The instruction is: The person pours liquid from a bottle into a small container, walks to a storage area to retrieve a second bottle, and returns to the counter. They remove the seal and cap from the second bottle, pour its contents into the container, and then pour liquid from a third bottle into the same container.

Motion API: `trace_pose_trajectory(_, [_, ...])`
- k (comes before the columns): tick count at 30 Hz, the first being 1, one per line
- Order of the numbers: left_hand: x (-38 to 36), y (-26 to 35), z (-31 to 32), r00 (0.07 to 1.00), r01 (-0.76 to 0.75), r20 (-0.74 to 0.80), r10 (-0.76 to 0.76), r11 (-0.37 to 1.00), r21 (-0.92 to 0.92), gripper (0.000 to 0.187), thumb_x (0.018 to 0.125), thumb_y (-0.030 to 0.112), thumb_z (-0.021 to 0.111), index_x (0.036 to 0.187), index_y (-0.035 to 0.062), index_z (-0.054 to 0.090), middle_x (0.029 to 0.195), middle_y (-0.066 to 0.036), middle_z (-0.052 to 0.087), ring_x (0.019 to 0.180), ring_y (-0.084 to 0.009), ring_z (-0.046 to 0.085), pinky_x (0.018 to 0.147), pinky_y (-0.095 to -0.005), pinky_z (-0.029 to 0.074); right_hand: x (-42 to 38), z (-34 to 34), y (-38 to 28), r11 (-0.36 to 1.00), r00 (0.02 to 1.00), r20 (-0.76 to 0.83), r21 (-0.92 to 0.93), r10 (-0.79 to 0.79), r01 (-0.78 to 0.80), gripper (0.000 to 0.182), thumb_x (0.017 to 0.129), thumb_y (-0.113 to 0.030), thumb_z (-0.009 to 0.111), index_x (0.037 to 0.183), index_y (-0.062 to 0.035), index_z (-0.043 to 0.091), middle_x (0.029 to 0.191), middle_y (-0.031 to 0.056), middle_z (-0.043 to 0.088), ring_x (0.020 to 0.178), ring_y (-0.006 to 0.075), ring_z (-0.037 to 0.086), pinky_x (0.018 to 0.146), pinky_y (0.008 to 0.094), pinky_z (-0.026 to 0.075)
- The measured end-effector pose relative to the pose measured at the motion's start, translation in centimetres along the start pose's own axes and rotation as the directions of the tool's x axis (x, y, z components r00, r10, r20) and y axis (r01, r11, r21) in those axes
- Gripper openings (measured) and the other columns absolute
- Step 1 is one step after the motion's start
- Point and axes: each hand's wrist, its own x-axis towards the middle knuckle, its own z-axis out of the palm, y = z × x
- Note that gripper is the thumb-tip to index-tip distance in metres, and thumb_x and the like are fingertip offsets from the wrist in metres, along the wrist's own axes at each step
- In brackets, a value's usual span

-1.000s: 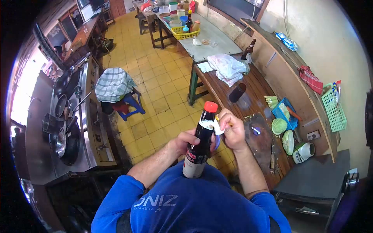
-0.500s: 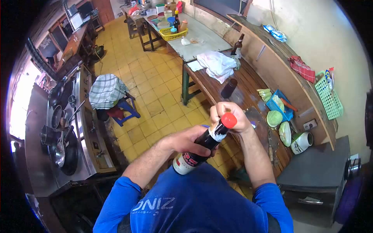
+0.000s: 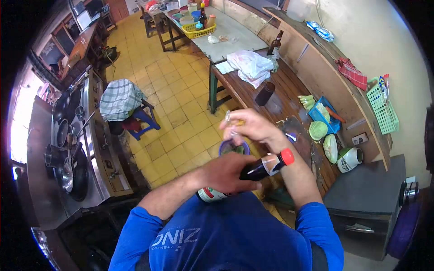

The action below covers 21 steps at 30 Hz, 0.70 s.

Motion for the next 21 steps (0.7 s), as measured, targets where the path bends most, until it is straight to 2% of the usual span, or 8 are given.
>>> trace_pose_trajectory(2, [-1.2, 1.0, -0.4, 0.992, 0.04, -0.124, -0.024, 0.992, 0.123, 0.039, 0.084, 0.037, 0.069, 0.101, 0.0038, 0.058, 0.084, -0.016, 0.064, 0.082, -0.0301, 0.065, 0.073, -0.0415, 0.05, -2.4, -2.7, 1.2, 0.945, 0.987, -0.146, 0.326, 0.065, -0.014, 0.024, 0.097, -0.015, 0.055, 0.113, 0.0034, 0.059, 0.083, 0.0065, 0.063, 0.056, 0.0081, 0.049, 0.052, 0.0256, 0.046])
trace_pose_trajectory(4, [-1.9, 0.6, -0.1, 0.967, 0.099, -0.25, -0.038, 0.967, 0.235, 0.038, 0.084, 0.035, 0.069, 0.103, 0.0044, 0.057, 0.084, -0.017, 0.064, 0.082, -0.0327, 0.065, 0.073, -0.0431, 0.05, -5.1, -3.1, -0.4, 0.896, 0.951, -0.306, 0.432, 0.036, 0.105, 0.033, 0.098, -0.027, 0.056, 0.114, 0.0024, 0.058, 0.085, 0.0068, 0.063, 0.059, 0.0075, 0.05, 0.051, 0.0234, 0.044])
trace_pose_trajectory(6, [-1.9, -0.9, 0.6, 0.89, 0.165, -0.454, 0.039, 0.901, 0.402, 0.044, 0.082, 0.036, 0.071, 0.108, 0.0046, 0.055, 0.086, -0.02, 0.063, 0.081, -0.0388, 0.063, 0.07, -0.0448, 0.05, -7.3, -1.5, -2.9, 0.963, 0.882, -0.451, 0.146, -0.137, 0.224, 0.046, 0.094, -0.042, 0.059, 0.107, 0.0026, 0.063, 0.08, 0.0039, 0.058, 0.063, 0.0097, 0.05, 0.054, 0.0268, 0.044])
trace_pose_trajectory(7, [-1.7, -1.2, 0.6, 0.889, 0.166, -0.456, 0.039, 0.901, 0.4, 0.044, 0.082, 0.036, 0.071, 0.108, 0.0046, 0.055, 0.086, -0.02, 0.063, 0.081, -0.0388, 0.063, 0.07, -0.0448, 0.05, -7.5, -1.1, -4.3, 0.909, 0.853, -0.385, -0.36, -0.352, 0.212, 0.055, 0.09, -0.052, 0.062, 0.097, 0.0023, 0.067, 0.081, 0.005, 0.058, 0.069, 0.0124, 0.051, 0.06, 0.032, 0.044])
trace_pose_trajectory(9, [-1.4, -1.8, 0.5, 0.834, 0.255, -0.55, 0.035, 0.86, 0.443, 0.042, 0.083, 0.035, 0.069, 0.106, 0.0054, 0.052, 0.084, -0.019, 0.064, 0.08, -0.0394, 0.064, 0.07, -0.0493, 0.051, -7.7, 1.7, -7.2, 0.718, 0.859, -0.362, -0.696, -0.361, 0.008, 0.041, 0.079, -0.039, 0.076, 0.092, -0.0005, 0.07, 0.079, 0.0087, 0.057, 0.072, 0.0196, 0.055, 0.066, 0.0354, 0.044])
trace_pose_trajectory(12, [-0.7, -2.8, 0.4, 0.797, 0.278, -0.595, 0.104, 0.811, 0.514, 0.04, 0.082, 0.035, 0.07, 0.1, 0.0054, 0.051, 0.082, -0.018, 0.064, 0.078, -0.0397, 0.064, 0.067, -0.0497, 0.051, -6.1, 5.2, -7.1, 0.505, 0.834, -0.435, -0.832, -0.34, -0.228, 0.022, 0.073, -0.016, 0.078, 0.089, -0.004, 0.071, 0.079, 0.0116, 0.051, 0.077, 0.0293, 0.054, 0.067, 0.039, 0.044])
trace_pose_trajectory(18, [0.0, -4.7, -0.4, 0.796, 0.28, -0.601, 0.077, 0.833, 0.478, 0.033, 0.083, 0.028, 0.066, 0.096, 0.0034, 0.049, 0.079, -0.019, 0.063, 0.078, -0.0403, 0.064, 0.066, -0.0495, 0.051, -3.2, 6.9, -2.2, 0.338, 0.748, -0.426, -0.898, -0.509, -0.281, 0.017, 0.068, -0.002, 0.066, 0.084, -0.0027, 0.06, 0.084, 0.0142, 0.049, 0.078, 0.0334, 0.05, 0.069, 0.0435, 0.042])
trace_pose_trajectory(21, [-0.1, -5.2, -1.5, 0.79, 0.304, -0.612, 0.042, 0.84, 0.45, 0.027, 0.084, 0.025, 0.064, 0.094, 0.0038, 0.049, 0.082, -0.021, 0.063, 0.082, -0.0413, 0.064, 0.067, -0.0509, 0.051, -1.7, 7.8, -0.3, 0.266, 0.588, -0.384, -0.922, -0.711, -0.281, 0.019, 0.067, 0.005, 0.062, 0.082, -0.0041, 0.055, 0.081, 0.0134, 0.049, 0.078, 0.0338, 0.049, 0.069, 0.0431, 0.041])
